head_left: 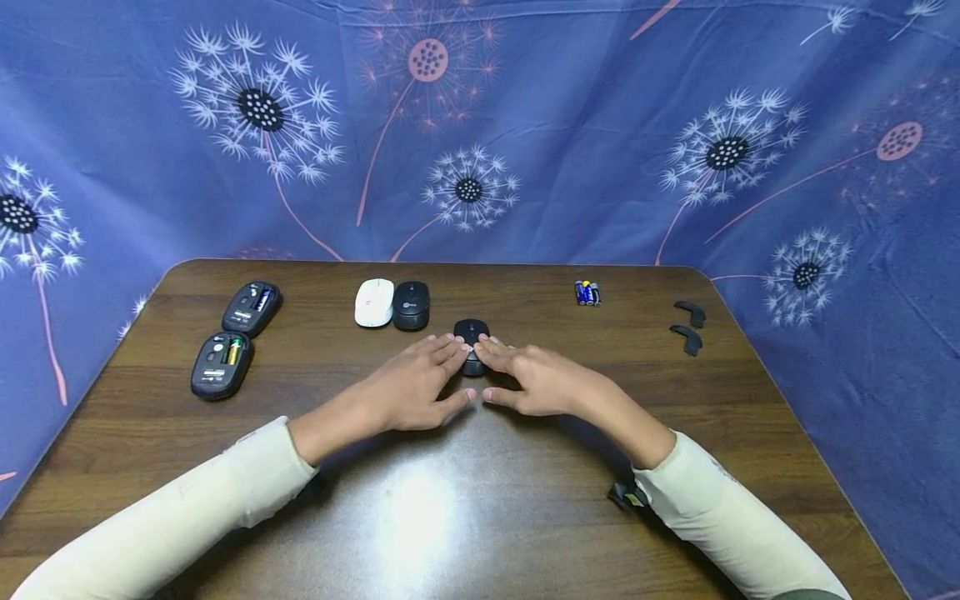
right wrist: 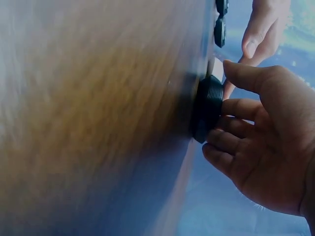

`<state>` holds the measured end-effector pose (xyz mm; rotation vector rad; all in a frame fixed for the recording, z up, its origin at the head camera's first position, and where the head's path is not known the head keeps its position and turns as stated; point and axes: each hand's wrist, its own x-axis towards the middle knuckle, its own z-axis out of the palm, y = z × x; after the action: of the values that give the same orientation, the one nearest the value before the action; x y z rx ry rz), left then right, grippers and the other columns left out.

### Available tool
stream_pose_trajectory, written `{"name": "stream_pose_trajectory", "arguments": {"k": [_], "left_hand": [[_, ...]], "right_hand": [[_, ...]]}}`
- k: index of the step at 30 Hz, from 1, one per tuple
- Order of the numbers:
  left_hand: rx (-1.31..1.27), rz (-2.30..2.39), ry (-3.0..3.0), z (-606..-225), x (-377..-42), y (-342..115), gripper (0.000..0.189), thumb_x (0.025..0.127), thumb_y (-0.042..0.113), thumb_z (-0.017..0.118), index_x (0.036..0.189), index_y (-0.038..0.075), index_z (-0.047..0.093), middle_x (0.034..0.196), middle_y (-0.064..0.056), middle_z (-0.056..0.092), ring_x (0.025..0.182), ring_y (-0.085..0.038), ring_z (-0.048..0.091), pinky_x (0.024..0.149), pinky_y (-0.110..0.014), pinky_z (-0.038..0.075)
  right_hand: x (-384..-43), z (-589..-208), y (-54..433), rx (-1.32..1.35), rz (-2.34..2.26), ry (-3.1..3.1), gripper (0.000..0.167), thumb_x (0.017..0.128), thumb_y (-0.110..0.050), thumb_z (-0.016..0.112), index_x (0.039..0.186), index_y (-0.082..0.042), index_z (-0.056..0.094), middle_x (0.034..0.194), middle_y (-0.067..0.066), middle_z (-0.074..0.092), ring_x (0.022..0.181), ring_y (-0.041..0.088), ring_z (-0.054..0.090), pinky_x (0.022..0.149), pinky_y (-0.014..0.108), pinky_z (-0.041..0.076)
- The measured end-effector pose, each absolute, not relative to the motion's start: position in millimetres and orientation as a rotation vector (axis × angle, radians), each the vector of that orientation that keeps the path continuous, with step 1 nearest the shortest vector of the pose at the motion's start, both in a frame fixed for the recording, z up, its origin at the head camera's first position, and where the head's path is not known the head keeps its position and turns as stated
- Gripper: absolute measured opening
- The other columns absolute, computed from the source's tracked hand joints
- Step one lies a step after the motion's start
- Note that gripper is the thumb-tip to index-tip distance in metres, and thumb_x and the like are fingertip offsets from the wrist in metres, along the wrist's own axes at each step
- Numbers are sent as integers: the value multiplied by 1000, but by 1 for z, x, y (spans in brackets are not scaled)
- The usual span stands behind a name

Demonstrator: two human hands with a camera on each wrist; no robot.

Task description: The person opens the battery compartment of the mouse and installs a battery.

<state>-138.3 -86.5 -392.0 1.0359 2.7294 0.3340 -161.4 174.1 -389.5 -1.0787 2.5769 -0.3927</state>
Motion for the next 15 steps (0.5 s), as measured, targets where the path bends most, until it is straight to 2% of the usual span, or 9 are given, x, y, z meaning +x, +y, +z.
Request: {"name": "stream_pose_trajectory", "arguments": {"k": [5, 15], "left_hand": [[1086, 337, 2742, -394, -131, -87, 77, 118, 50, 49, 168, -8, 43, 176, -27, 43, 170, -43, 37, 144, -57, 27], [1075, 401, 2712, -392, -127, -88, 72, 119, 46, 49, 168, -7, 45, 176, -26, 45, 170, -42, 38, 144, -59, 27]], "right_hand": [[-151, -385, 173, -1091, -407, 2571, 76, 114, -42, 68, 173, -3, 38, 182, 19, 29, 170, 37, 34, 140, 58, 34], [-140, -387, 172, -1094, -365, 2600, 77, 113, -44, 69, 172, -4, 41, 182, 17, 33, 168, 36, 38, 137, 59, 39]]}}
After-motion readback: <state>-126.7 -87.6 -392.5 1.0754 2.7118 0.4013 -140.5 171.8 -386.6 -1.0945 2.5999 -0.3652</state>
